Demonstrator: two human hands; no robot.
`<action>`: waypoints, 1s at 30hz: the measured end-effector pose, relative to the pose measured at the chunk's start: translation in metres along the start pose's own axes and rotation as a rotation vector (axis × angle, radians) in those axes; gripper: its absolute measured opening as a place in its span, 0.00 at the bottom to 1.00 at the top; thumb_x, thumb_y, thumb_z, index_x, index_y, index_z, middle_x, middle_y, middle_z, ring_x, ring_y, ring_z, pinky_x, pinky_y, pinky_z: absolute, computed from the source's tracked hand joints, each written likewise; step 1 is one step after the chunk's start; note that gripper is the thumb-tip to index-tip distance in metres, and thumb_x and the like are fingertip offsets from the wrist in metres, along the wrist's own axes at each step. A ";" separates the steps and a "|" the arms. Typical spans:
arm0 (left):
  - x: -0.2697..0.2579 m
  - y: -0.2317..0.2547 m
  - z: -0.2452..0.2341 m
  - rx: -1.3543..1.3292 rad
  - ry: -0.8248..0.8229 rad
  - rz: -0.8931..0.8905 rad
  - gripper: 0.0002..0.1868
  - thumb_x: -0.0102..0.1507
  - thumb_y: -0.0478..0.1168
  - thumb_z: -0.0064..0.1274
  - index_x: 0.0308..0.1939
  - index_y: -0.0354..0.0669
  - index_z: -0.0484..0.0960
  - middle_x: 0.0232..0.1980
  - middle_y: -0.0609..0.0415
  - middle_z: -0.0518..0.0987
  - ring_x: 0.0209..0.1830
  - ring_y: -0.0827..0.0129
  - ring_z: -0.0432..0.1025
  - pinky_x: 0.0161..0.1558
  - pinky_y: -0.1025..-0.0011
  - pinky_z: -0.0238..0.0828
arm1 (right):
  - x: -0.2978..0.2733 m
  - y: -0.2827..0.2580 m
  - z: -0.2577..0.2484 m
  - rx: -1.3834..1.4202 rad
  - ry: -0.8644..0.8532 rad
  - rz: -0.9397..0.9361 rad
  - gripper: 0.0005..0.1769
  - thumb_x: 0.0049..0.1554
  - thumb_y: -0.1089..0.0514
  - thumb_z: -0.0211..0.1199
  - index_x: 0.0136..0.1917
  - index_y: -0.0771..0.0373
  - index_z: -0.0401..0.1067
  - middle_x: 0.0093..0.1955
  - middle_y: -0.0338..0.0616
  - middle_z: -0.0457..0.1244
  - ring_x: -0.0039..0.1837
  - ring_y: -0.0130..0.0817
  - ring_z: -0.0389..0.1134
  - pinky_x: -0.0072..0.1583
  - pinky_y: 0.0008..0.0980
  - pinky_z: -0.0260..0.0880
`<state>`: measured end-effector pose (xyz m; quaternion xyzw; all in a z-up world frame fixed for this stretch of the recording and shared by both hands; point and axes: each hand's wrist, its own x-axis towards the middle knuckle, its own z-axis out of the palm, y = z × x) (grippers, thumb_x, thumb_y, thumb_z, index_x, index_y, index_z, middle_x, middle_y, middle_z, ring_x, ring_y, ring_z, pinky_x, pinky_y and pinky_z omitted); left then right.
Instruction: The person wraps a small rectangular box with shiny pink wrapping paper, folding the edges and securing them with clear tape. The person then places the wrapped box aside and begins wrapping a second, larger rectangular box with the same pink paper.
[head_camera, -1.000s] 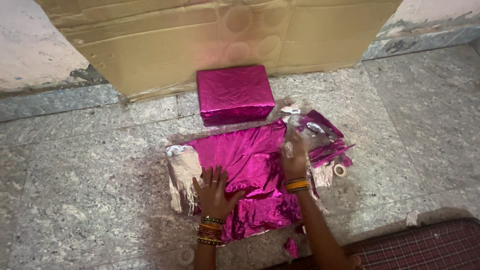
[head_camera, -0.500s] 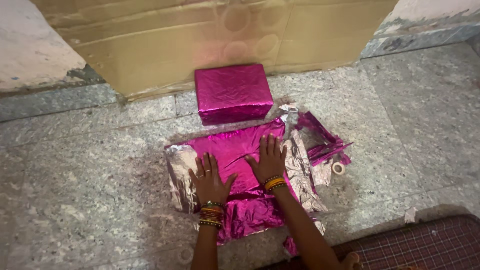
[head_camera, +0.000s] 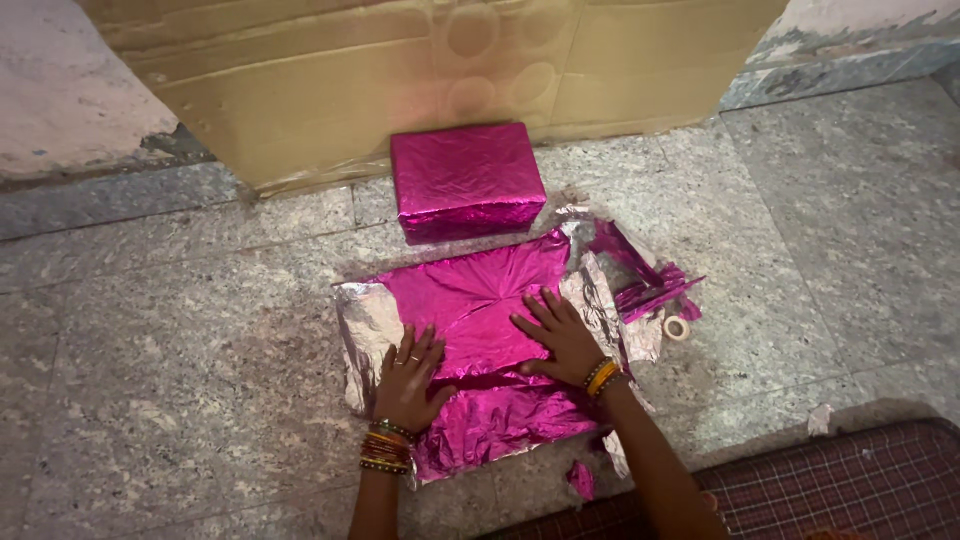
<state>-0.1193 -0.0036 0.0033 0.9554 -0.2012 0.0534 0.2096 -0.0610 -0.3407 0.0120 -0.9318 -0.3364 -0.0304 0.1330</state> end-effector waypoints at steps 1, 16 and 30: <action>-0.001 -0.001 -0.003 -0.042 0.015 0.001 0.45 0.55 0.61 0.60 0.72 0.49 0.66 0.81 0.51 0.56 0.81 0.48 0.47 0.71 0.40 0.50 | -0.003 0.001 -0.005 0.032 -0.021 -0.014 0.55 0.51 0.18 0.54 0.82 0.43 0.50 0.87 0.45 0.37 0.86 0.54 0.31 0.80 0.57 0.32; -0.007 -0.002 -0.032 -0.098 0.218 -0.019 0.34 0.50 0.50 0.68 0.60 0.54 0.79 0.75 0.47 0.66 0.77 0.46 0.54 0.66 0.43 0.58 | -0.010 0.020 -0.006 0.380 -0.042 -0.011 0.44 0.42 0.53 0.79 0.71 0.34 0.69 0.86 0.36 0.40 0.86 0.50 0.30 0.80 0.53 0.38; -0.004 -0.007 -0.028 -0.172 0.257 0.086 0.13 0.44 0.43 0.72 0.31 0.47 0.88 0.64 0.56 0.78 0.73 0.51 0.65 0.60 0.55 0.72 | -0.024 0.033 0.008 0.599 0.052 0.092 0.18 0.46 0.58 0.78 0.52 0.47 0.84 0.81 0.36 0.54 0.86 0.44 0.37 0.80 0.43 0.44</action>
